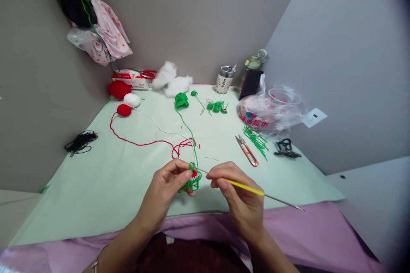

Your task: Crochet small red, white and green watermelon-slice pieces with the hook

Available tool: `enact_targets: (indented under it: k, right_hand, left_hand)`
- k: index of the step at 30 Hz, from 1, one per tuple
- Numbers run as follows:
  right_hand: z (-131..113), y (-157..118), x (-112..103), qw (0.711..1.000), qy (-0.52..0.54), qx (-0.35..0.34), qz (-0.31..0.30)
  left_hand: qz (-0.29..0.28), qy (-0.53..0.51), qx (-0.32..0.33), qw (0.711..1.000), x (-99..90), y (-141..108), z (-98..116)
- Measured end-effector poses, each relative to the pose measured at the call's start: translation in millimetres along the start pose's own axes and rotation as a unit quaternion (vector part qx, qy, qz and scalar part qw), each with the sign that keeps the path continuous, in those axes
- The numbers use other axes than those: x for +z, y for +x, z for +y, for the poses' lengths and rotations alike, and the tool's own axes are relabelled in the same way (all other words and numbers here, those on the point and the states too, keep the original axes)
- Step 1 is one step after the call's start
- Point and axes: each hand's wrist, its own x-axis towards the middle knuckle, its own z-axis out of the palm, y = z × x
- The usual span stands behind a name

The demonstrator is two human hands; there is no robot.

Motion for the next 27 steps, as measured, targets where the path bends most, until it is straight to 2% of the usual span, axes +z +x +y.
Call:
enact_targets:
  k: [11,17,27]
  right_hand:
    - [-1.4,1.7,2.8,1.000,-0.016,-0.005,-0.018]
    - [-0.9,0.8,2.8,0.999,-0.030,-0.015,0.008]
    - [-2.3,1.7,3.7,0.999,-0.031,-0.013,0.011]
  left_hand:
    - [-0.017,0.019,0.003,1.000,-1.5,-1.6,-1.5]
    - [-0.025,0.018,-0.002,1.000,-0.9,-2.7,-0.6]
    - [-0.036,0.019,-0.011,0.999,0.8,-2.3,0.1]
